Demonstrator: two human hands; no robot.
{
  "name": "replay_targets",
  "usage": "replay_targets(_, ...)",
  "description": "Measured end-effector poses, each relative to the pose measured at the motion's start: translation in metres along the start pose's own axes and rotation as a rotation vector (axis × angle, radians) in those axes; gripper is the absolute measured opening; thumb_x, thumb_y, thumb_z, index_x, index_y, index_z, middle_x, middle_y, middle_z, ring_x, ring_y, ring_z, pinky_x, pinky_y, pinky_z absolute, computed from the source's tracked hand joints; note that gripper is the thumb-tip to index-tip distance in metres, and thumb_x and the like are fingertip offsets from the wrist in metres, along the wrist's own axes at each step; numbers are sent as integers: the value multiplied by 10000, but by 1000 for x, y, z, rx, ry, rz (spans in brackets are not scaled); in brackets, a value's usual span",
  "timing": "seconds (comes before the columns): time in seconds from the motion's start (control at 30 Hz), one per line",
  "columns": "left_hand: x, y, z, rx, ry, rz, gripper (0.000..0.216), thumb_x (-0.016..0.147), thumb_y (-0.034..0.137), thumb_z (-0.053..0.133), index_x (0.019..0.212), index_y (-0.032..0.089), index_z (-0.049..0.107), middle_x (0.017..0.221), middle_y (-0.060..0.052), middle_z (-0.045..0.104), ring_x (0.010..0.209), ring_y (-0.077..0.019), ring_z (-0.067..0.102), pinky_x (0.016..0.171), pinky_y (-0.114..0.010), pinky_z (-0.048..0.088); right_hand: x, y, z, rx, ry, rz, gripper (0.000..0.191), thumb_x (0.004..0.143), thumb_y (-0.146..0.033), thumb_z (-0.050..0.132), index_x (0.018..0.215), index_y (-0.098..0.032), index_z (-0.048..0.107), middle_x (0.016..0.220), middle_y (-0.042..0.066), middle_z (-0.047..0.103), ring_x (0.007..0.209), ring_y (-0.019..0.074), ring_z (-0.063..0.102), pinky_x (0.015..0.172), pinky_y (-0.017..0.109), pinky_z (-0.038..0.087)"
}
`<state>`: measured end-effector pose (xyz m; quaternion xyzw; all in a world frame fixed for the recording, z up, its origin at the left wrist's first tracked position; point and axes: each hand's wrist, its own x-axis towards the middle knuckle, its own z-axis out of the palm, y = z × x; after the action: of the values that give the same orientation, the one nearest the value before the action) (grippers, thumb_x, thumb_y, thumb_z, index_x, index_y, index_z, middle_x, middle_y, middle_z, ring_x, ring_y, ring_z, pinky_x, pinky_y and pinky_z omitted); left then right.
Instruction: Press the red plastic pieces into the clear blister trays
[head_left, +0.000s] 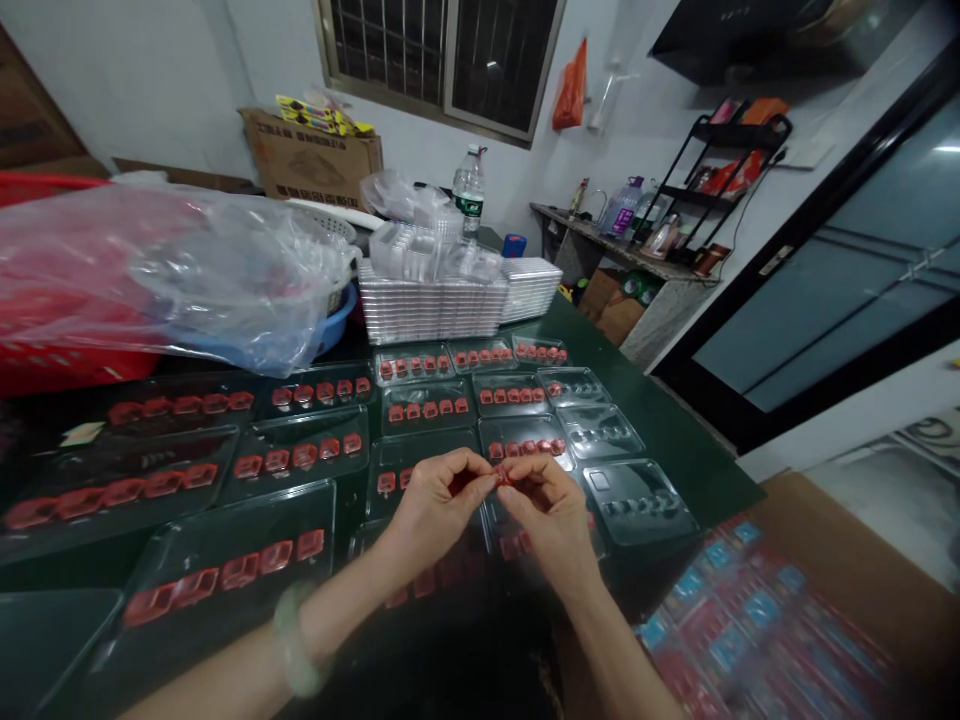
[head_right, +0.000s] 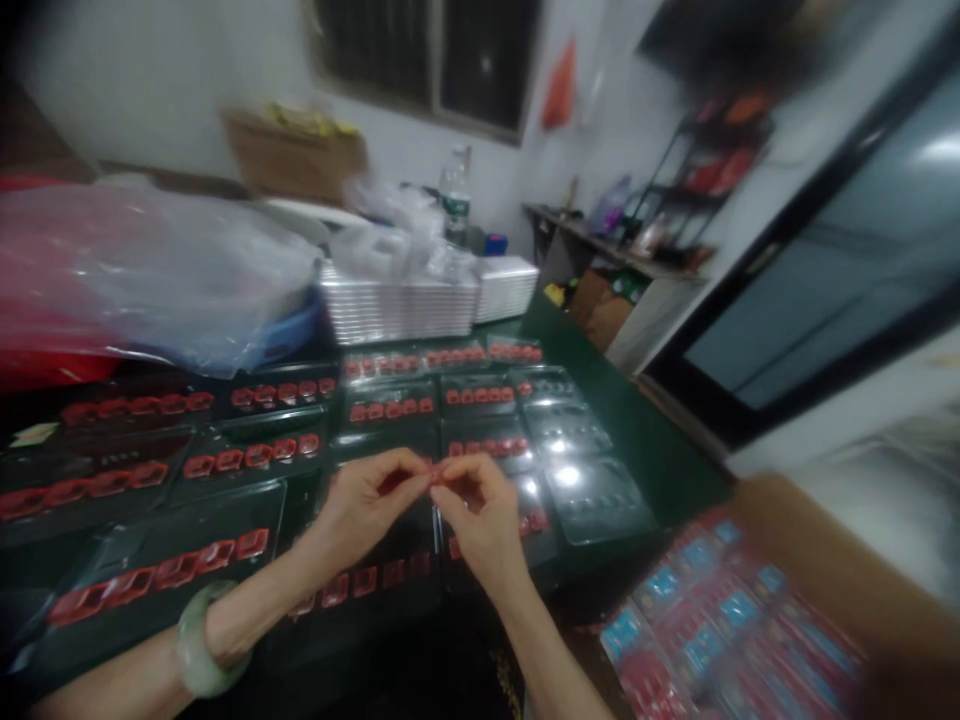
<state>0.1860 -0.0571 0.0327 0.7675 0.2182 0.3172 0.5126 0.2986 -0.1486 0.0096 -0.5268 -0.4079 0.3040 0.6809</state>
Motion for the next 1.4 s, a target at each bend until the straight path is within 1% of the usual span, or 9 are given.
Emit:
replay_targets(0.2,6,-5,-4,-168,-199,-91,123,746,213,545,664,123,562,632,14,500,539,-56,400,494,-172,306,4,-2,-7,188,-80,94,254,619,-175,678,802,-206,505,739,-22,530,664,97,514,570,201,424)
replay_targets(0.37,1,-12,2,-571,-243,-309,152,754,279,544,714,137,513,539,51,400,414,-26,272,384,-168,156,8,9,-14,251,-129,265,216,653,-226,651,781,-205,479,680,-42,512,399,29,351,339,155,260)
replay_targets(0.47,2,-11,7,-654,-212,-410,155,761,282,525,704,139,504,447,66,358,367,-29,258,355,-173,107,8,10,-14,124,-62,222,182,687,-235,622,804,-208,486,689,-35,511,426,40,378,357,160,296)
replay_targets(0.67,18,-10,17,-576,-98,-508,159,720,251,547,627,143,478,440,52,432,306,-20,270,309,-172,95,2,6,-16,-455,-3,-134,170,749,-192,546,910,-223,589,877,31,571,757,136,535,596,237,441)
replay_targets(0.83,27,-14,27,-563,-135,-490,165,695,252,601,655,138,488,439,64,419,316,-14,287,311,-150,122,3,6,-29,-512,1,-149,231,767,-182,529,989,-228,572,826,14,590,749,130,551,660,252,448)
replay_targets(0.97,33,-21,37,-739,-120,-465,291,679,265,634,926,168,513,545,56,480,340,-17,321,304,-144,152,10,6,-41,-490,1,-83,176,775,-184,518,931,-226,588,853,14,608,771,134,566,644,248,452)
replay_targets(1.07,42,-27,46,-820,-99,-485,365,682,275,634,1008,168,510,510,69,444,335,-21,322,299,-142,169,18,10,-47,-454,40,-75,158,766,-206,532,909,-223,597,922,31,600,800,147,572,616,248,462)
replay_targets(1.2,62,-28,53,-867,-46,-564,311,700,245,604,986,156,519,568,36,503,337,-29,354,292,-143,183,46,18,-65,-515,41,-87,167,762,-259,538,908,-222,608,910,37,613,781,159,581,590,260,469)
replay_targets(1.4,74,-38,35,-903,79,-814,124,694,148,572,805,96,557,656,-36,552,478,-72,505,361,-158,307,145,44,-138,-888,297,-54,266,727,-297,543,906,-115,619,816,82,655,706,168,595,611,270,463)
